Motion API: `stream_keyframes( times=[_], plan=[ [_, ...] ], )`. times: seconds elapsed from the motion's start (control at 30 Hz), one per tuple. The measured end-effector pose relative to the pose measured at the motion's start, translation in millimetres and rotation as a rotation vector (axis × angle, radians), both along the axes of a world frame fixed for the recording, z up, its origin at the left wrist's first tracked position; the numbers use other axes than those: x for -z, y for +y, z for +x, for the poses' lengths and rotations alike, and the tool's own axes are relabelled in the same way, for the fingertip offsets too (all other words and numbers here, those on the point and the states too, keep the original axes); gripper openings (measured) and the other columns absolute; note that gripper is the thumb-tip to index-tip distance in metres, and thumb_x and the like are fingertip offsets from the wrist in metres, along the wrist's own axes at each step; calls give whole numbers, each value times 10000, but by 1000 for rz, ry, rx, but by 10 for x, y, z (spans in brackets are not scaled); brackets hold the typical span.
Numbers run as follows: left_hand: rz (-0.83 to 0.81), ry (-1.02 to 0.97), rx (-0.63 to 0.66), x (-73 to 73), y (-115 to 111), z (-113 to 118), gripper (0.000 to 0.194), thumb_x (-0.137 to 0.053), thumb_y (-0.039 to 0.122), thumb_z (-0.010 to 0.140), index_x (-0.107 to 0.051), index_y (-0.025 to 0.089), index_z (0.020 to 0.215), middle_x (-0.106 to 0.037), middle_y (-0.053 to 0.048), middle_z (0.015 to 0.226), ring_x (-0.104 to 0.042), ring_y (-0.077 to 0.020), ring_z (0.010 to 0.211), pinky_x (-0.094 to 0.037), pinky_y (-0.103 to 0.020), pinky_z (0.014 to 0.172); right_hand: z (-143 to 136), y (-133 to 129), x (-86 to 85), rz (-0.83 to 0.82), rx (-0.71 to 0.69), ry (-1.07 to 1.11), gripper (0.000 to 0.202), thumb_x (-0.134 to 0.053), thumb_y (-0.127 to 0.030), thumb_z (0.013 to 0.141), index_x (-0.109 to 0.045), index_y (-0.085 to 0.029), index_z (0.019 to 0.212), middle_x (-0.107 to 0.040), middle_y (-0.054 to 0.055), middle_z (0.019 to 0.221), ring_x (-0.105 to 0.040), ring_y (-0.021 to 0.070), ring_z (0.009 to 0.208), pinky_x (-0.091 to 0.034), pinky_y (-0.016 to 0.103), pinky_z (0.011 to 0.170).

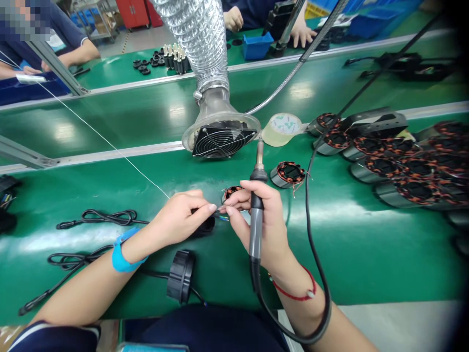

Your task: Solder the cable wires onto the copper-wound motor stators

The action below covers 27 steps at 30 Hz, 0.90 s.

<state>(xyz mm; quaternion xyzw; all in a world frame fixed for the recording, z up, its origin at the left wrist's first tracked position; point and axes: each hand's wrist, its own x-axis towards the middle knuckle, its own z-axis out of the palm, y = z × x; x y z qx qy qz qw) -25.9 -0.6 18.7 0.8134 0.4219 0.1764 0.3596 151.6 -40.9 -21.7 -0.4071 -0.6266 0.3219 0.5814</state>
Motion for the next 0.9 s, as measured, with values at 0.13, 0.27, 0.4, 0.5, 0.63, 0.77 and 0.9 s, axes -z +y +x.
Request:
stream_keyframes(
  times=[0.13, 0.27, 0.4, 0.5, 0.63, 0.77, 0.9],
  plan=[
    [-24, -58, 43, -36, 39, 14, 310, -511, 300, 935, -650, 156, 699, -663, -37, 850, -551, -161, 879, -397, -316, 862, -3, 11, -12, 83, 15, -30, 437, -588, -84, 869, -454, -289, 1231, -598, -31, 841, -636, 120, 724, -577, 299, 697],
    [-516, -205, 33, -62, 92, 82, 209, -552, 334, 884, -652, 150, 874, -661, -18, 780, -591, -133, 724, -458, -264, 691, -37, 1, 14, 52, 54, 10, 383, -585, -112, 883, -455, -274, 1204, -608, -35, 823, -639, 113, 684, -562, 265, 631],
    [-555, -124, -73, -40, 177, 154, 168, -568, 290, 818, -615, 144, 748, -504, 46, 594, -439, -83, 541, -353, -218, 535, 36, -30, 58, -103, 110, -45, 347, -563, -185, 922, -458, -261, 1244, -687, -13, 877, -694, 134, 769, -580, 284, 688],
    [-442, -7, -159, 23, 261, 181, 162, -558, 270, 797, -615, 145, 710, -490, 48, 573, -421, -87, 544, -335, -224, 544, 181, -90, 65, -228, 177, -133, 383, -500, -252, 977, -449, -273, 1357, -727, -3, 881, -712, 146, 743, -589, 308, 695],
    [-421, 55, -219, 103, 323, 196, 196, -543, 310, 826, -628, 149, 752, -549, 36, 578, -461, -97, 542, -346, -232, 556, 341, -213, 95, -104, 262, -237, 337, -581, -286, 939, -581, -282, 1276, -715, 20, 880, -676, 167, 666, -575, 336, 637],
    [-387, 97, -209, 113, 309, 221, 207, -523, 300, 845, -615, 159, 725, -587, 29, 572, -475, -93, 524, -343, -226, 544, 380, -314, 224, 0, 311, -199, 256, -637, -216, 883, -651, -256, 1136, -693, 30, 895, -676, 186, 702, -575, 357, 651],
    [-380, 87, -215, 108, 295, 234, 206, -526, 293, 849, -618, 159, 722, -593, 34, 565, -440, -76, 483, -330, -216, 517, 395, -363, 358, 13, 359, -135, 225, -665, -192, 849, -664, -229, 1071, -693, 30, 876, -692, 187, 689, -588, 357, 647]
  ],
)
